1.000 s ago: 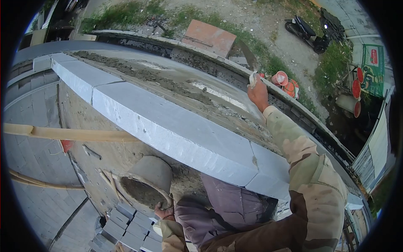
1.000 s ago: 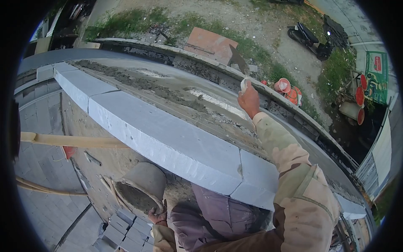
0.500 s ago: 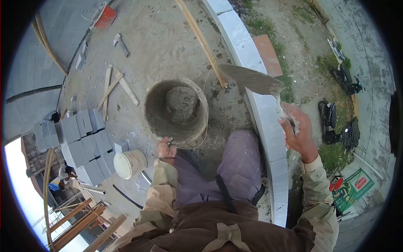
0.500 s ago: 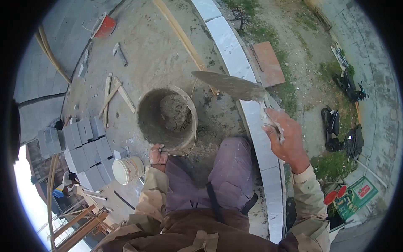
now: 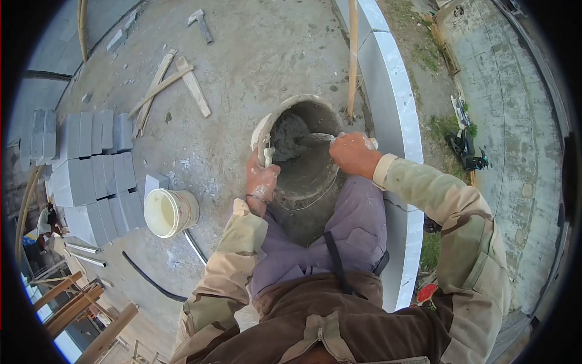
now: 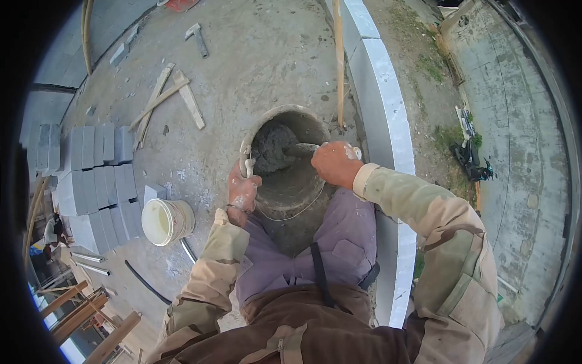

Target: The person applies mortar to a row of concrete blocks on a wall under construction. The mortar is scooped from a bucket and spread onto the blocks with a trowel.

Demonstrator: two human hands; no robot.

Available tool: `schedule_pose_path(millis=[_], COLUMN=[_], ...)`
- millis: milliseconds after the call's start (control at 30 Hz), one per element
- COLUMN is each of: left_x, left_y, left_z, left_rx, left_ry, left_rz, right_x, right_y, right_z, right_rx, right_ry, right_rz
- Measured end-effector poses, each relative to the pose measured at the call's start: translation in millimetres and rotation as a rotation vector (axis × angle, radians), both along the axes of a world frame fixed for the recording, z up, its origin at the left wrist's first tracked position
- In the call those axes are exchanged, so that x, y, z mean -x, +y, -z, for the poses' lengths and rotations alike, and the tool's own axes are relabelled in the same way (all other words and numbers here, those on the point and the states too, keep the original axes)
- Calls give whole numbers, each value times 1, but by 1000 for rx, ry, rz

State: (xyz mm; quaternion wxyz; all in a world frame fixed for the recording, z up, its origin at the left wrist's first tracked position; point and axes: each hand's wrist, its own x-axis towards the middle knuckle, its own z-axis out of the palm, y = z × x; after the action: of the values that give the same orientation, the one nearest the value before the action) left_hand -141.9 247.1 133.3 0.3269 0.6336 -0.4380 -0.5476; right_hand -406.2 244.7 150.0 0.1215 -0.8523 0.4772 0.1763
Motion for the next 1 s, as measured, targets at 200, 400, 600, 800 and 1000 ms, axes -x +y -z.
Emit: schedule_pose_path(millis=[200,400,600,800,1000], left_x=[2,8,-8,-41,-67], left_y=[-4,10,34,38,47], left_z=[7,8,14,23,45], left_rx=[-8,110,-10,-76,-144], left_ry=[43,133,258,188,778], left_rz=[137,215,210,27,-209], right_x=[-17,-39,-60,-45,-49], right_y=[16,51,71,115,111], right_z=[37,43,4,41,40], right_rx=[-300,-498,-885,-533,-321], right_ry=[-295,-570,-836,-1060,-1363], right_rz=[170,553,1094,942,875])
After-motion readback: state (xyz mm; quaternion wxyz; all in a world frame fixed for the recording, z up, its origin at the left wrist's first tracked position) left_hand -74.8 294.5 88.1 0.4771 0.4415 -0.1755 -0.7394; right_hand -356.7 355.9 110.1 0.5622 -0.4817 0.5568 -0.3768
